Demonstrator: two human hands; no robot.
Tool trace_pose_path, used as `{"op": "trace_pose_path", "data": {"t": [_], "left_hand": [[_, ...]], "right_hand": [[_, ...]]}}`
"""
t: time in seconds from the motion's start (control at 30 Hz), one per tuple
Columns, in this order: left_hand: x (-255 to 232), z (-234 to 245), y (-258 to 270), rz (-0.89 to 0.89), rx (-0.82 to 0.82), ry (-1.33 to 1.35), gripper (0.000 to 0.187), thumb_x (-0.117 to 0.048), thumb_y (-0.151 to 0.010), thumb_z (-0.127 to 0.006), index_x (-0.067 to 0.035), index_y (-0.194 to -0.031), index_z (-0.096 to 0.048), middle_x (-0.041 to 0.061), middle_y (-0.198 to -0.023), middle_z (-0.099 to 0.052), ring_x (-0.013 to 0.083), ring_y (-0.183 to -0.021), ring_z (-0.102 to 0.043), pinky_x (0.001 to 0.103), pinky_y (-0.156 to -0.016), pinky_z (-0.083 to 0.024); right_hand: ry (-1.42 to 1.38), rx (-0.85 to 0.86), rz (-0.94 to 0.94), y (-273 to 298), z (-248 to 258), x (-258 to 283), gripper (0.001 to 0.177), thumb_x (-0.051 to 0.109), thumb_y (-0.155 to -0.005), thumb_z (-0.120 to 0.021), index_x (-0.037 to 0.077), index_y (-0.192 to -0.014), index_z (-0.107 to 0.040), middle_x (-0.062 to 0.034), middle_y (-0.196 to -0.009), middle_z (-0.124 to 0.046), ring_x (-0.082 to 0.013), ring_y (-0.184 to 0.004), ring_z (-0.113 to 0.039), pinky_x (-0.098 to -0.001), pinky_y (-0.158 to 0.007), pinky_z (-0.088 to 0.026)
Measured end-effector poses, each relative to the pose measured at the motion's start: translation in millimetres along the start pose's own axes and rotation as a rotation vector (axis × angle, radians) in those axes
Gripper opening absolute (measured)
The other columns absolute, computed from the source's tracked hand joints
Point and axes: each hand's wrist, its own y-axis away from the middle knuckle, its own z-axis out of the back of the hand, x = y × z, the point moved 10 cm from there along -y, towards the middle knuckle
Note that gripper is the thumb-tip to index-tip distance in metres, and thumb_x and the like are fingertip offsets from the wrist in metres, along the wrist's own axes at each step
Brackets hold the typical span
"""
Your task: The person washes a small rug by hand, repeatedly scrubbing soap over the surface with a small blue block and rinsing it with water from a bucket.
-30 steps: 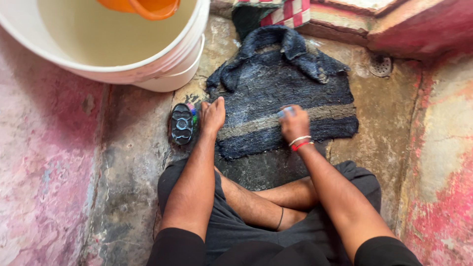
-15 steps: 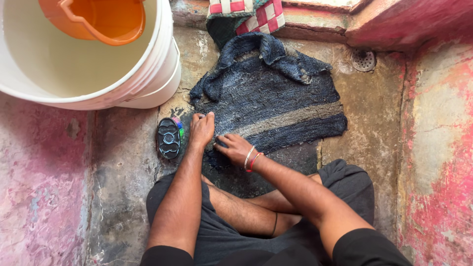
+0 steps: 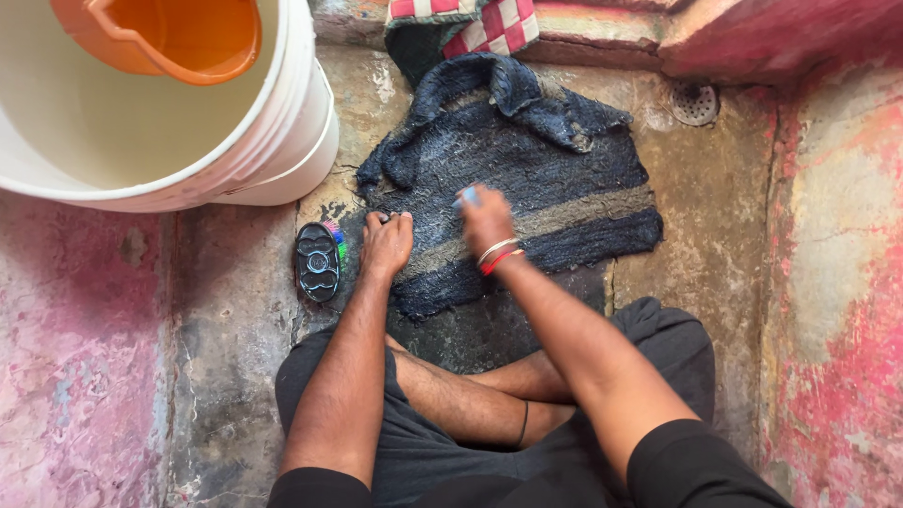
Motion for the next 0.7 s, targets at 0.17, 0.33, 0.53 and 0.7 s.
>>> {"op": "trace_pose_path", "data": {"t": [0.17,0.33,0.53,0.7], "left_hand": [[4.7,-0.7,-4.0,-0.033,-0.030,0.024,0.059,-0.048,-0.103,-0.028,-0.013,-0.135,-0.063,0.020,-0.149,-0.040,0.0429,-0.135,-0.042,0.055,-0.112,-0.036],[6.3,-3.0,-6.3,-0.064,-0.065,0.000,0.059,-0.050,-0.104,-0.031,-0.012,-0.138,-0.061,0.021,-0.149,-0.040,0.0439,-0.133,-0.044,0.055,-0.110,-0.039],[1.1,-6.9,-4.1,-0.078,-0.097,-0.140,0.062,-0.054,-0.102,-0.040,-0.010,-0.144,-0.055,0.019,-0.148,-0.040,0.0417,-0.135,-0.043,0.056,-0.106,-0.043],[-26.8,-5.1,16.6,-0.074,-0.057,-0.382,0.099,-0.055,-0.082,-0.077,0.000,-0.153,-0.034,0.018,-0.148,-0.035,0.0374,-0.138,-0.040,0.051,-0.102,-0.049]], "right_hand": [[-0.104,0.185,0.318,47.5,-4.9,82.9,0.042,0.000,-0.082,-0.062,0.008,-0.123,-0.069,-0.0192,-0.126,-0.065,-0.0361,-0.108,-0.063,-0.0459,-0.093,-0.052],[-0.105,0.128,0.434,76.3,43.8,52.2,0.034,0.013,-0.092,-0.066,0.010,-0.126,-0.069,-0.0204,-0.125,-0.063,-0.0372,-0.110,-0.062,-0.0443,-0.092,-0.052],[0.199,-0.075,-0.024,65.5,94.8,-106.7,0.032,0.013,-0.085,-0.069,0.002,-0.115,-0.070,-0.0231,-0.116,-0.064,-0.0401,-0.102,-0.061,-0.0485,-0.090,-0.050],[0.259,-0.058,-0.204,70.4,62.3,-115.9,0.016,0.013,-0.083,-0.070,0.003,-0.095,-0.070,-0.0228,-0.104,-0.064,-0.0402,-0.093,-0.061,-0.0521,-0.082,-0.048]]}}
